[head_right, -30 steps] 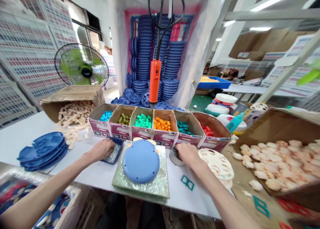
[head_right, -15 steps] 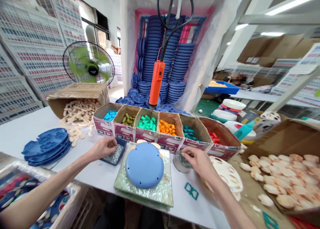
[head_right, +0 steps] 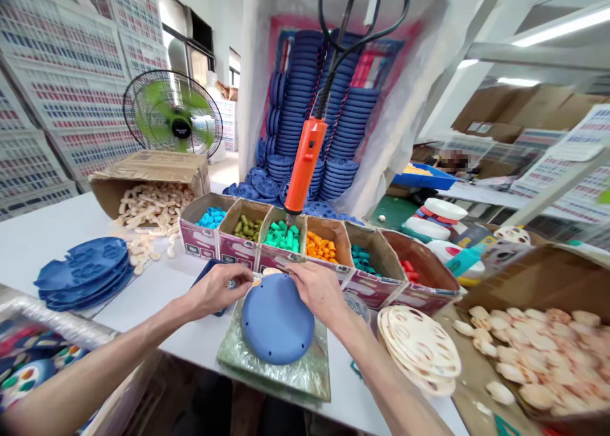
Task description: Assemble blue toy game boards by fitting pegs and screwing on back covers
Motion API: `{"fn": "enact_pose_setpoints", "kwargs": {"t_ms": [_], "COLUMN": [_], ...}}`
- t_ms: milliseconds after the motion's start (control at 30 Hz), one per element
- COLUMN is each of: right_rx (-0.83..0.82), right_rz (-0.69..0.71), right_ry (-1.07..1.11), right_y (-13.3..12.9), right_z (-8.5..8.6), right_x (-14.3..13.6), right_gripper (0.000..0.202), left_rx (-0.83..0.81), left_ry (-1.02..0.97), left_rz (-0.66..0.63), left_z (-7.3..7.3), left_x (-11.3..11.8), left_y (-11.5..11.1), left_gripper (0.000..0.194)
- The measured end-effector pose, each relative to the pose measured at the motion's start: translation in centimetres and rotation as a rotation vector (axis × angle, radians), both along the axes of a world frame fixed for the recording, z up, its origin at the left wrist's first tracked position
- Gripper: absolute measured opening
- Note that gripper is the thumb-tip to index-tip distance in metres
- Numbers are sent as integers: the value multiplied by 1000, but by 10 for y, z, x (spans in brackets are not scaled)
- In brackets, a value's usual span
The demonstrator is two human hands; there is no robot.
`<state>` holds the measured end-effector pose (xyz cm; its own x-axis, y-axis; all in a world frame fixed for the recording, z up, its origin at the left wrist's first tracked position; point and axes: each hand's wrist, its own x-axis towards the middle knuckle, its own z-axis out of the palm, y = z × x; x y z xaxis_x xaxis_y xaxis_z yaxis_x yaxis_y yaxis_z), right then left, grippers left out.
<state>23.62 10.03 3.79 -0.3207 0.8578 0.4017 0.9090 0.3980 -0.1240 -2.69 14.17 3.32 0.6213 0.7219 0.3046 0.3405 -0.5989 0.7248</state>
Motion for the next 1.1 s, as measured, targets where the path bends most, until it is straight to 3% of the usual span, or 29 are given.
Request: {"fn": "enact_pose_setpoints", "kwargs": {"t_ms": [167, 600, 800, 1100], "right_rx": [6, 2, 14, 84], "right_rz": [22, 149, 124, 10], "right_ry": [-188, -555, -529, -243], "right_y": [13, 19, 15, -12], "right_z": [-9, 2, -6, -17], "right_x": [-3, -13, -2, 26], "right_gripper": [33, 38, 49, 40], "left_rx": [27, 0, -62, -91], "left_ry": [-6, -22, -52, -25], "left_rz": [-12, -7, -2, -49], "left_z": [-6, -5, -6, -8], "left_x": [-3, -7, -1, 18], "left_y": [1, 2, 7, 18], "left_gripper": [11, 11, 12, 10]}}
